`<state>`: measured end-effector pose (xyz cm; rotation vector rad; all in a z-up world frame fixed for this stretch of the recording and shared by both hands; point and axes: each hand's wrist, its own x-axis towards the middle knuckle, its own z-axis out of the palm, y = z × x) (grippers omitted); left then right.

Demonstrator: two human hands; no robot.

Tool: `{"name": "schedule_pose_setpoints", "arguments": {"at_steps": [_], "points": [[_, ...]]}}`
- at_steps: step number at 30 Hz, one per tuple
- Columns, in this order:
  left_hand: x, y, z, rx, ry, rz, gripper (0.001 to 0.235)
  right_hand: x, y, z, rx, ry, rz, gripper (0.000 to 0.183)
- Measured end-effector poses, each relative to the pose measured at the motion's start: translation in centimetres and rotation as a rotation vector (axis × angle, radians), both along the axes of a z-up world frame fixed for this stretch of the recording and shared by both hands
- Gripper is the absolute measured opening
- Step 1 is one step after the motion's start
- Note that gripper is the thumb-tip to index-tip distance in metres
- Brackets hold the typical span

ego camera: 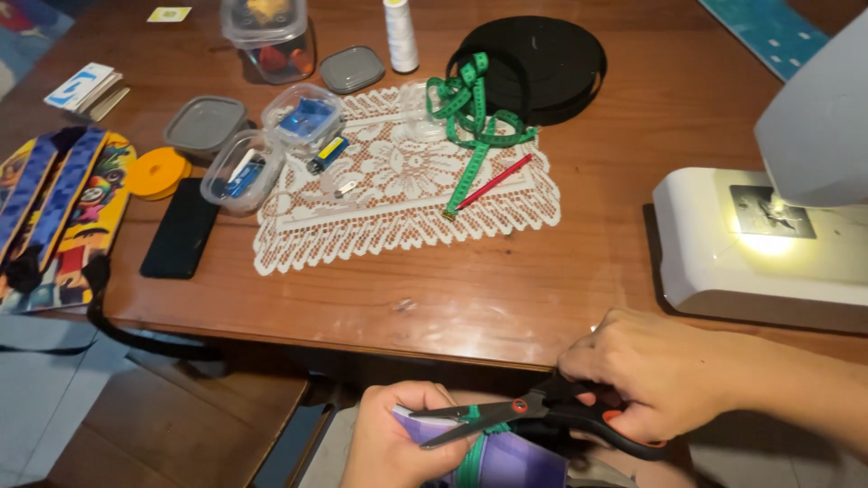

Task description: Sewing a zipper onto a fabric pouch, trimming excess material with scissors, and sealing a strap end with a lighter.

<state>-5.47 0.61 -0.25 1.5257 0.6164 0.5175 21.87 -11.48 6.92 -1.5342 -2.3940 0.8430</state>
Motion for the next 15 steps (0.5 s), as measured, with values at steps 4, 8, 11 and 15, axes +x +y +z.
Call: {"name": "schedule_pose_setpoints", "arguments": {"at_steps": [4, 8, 11, 15], "points": [[-1.1, 0.0, 1.0, -0.154, -0.104, 0.008, 0.035, 0.1, 0.5, -0.8, 0.016, -0.044, 0.037, 0.009], [-1.5, 0.0, 0.5, -0.151, -0.073, 0.028, 0.036, 0.5, 0.9, -2.1, 0.061, -0.088, 0.076, 0.013], [-1.8, 0.2, -0.2, -0.139, -0.102, 0.010, 0.039, 0.3, 1.3, -1.9, -0.001, -0.102, 0.053, 0.013], [-1.8, 0.1, -0.1, 0.037, 0.068, 0.006, 0.033, -1.3, 1.9, 0.3, -0.089, -0.128, -0.030, 0.006]]}}
